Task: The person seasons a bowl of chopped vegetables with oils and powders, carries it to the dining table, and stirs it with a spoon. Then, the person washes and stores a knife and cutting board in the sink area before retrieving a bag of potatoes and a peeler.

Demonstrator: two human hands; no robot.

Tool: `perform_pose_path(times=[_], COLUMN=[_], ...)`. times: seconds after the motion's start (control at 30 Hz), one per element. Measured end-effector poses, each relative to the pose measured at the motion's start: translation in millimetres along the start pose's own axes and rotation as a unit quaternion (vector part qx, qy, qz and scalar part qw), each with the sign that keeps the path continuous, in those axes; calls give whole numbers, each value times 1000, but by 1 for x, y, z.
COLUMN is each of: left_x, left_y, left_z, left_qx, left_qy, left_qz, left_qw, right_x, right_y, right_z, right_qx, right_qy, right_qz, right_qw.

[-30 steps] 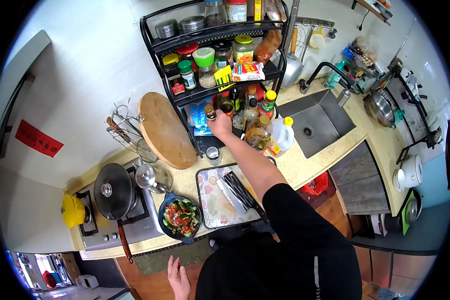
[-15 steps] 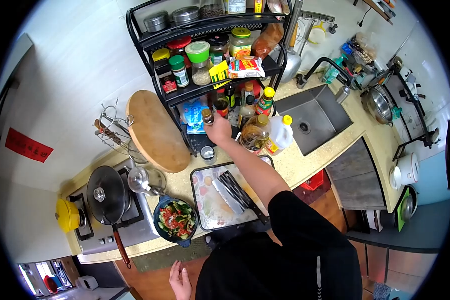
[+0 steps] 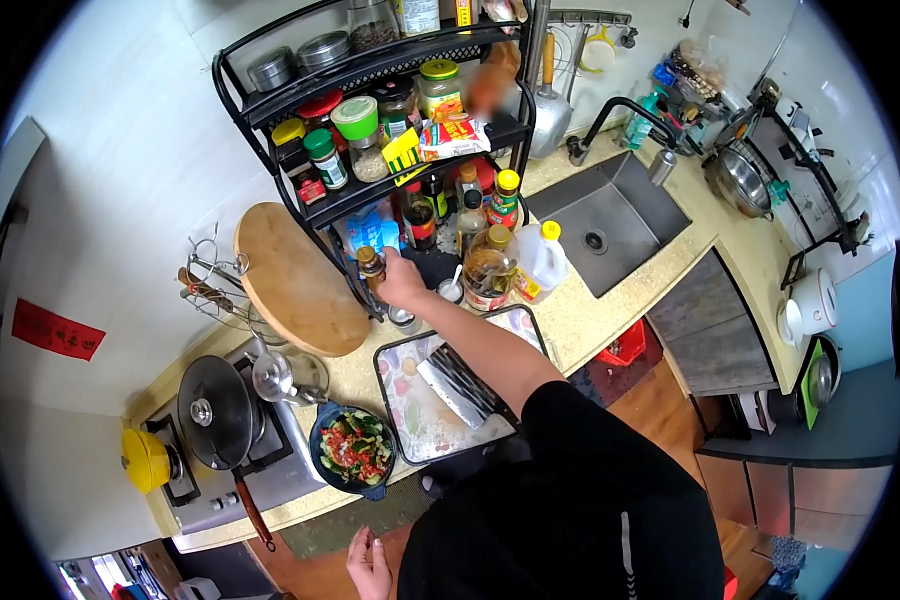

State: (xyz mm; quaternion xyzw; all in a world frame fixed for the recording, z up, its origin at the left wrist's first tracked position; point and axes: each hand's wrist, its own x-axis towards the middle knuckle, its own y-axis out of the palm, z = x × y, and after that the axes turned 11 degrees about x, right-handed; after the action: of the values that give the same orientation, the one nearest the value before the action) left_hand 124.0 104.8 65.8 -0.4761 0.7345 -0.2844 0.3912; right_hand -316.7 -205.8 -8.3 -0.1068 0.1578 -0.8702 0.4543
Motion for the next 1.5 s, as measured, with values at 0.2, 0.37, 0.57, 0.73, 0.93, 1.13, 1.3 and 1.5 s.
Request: perform_pose_path(times=[0.2, 0.37, 0.57, 0.73, 0.93, 1.13, 1.3, 1.5], left_x=[-7, -4, -26, -42, -49, -42, -40, -37], left_y=[8, 15, -3, 37, 38, 34, 32, 30], left_z=[9, 18, 0, 45, 41, 40, 44, 46], left_qx=[-58, -83, -24, -110, -136, -143, -162, -142], left_qy=[-11, 2, -21, -35, -59, -46, -42, -40], left_qz=[-6, -28, -4, -61, -59, -41, -20, -12], left_qw=[998, 996, 999, 991, 987, 988, 986, 989], right_x=[21, 107, 175, 160, 159, 138, 125, 100], right_y=[-57, -77, -102, -124, -120, -133, -136, -138], right_z=[26, 19, -2, 45, 21, 20, 16, 30], right_qx=[47, -61, -270, -410, -376, -343, -328, -361], right_qy=[-167, -34, -192, -140, -152, -95, -124, -60], right_qz=[-299, -257, -110, -18, -46, -66, -136, -56], right_qw=[938, 964, 937, 901, 913, 932, 926, 929])
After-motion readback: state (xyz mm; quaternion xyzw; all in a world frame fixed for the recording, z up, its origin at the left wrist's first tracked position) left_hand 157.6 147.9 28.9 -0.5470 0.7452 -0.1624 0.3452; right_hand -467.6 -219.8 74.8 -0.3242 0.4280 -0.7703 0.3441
